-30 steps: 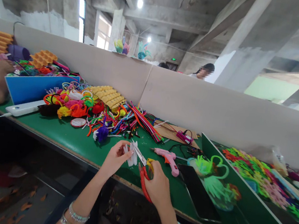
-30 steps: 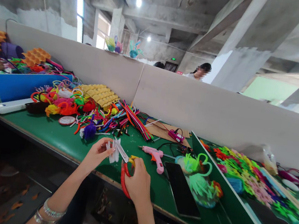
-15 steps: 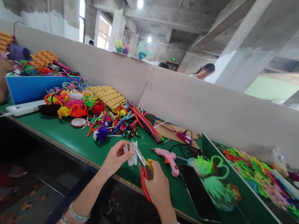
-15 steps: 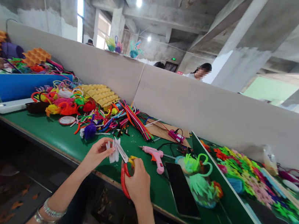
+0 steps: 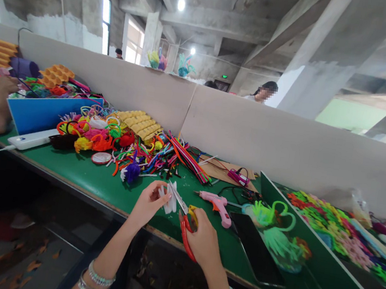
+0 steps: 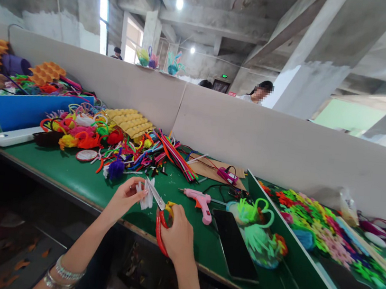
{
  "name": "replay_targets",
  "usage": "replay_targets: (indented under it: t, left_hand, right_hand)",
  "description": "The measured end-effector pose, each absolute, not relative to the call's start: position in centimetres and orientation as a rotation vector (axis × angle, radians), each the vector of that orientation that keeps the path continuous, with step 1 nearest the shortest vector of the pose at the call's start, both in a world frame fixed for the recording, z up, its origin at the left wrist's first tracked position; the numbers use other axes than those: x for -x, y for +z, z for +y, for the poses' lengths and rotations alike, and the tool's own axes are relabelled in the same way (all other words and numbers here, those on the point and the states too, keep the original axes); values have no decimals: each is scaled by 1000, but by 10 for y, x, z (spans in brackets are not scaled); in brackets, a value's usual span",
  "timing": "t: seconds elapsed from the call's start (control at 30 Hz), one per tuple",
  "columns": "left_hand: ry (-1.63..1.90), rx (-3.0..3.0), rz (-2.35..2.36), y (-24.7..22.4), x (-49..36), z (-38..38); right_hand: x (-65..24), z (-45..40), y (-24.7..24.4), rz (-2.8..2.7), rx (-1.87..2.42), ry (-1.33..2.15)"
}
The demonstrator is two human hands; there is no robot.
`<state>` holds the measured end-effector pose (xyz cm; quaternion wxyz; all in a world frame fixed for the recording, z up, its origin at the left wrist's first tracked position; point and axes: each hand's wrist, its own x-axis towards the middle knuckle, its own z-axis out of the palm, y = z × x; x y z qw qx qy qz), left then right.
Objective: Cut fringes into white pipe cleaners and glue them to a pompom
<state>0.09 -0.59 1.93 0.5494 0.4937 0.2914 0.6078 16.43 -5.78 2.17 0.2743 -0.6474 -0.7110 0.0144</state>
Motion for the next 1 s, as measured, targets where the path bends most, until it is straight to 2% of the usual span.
replay_targets:
  t: [0.6, 1.0]
  left_hand:
    - [1435, -1227, 738, 15, 4, 0]
    - [1437, -1270, 772, 13, 5, 1]
  right_hand:
    - [-164, -56, 20, -1898, 1729, 71]
    - [-165, -54, 19, -1903, 1736, -81]
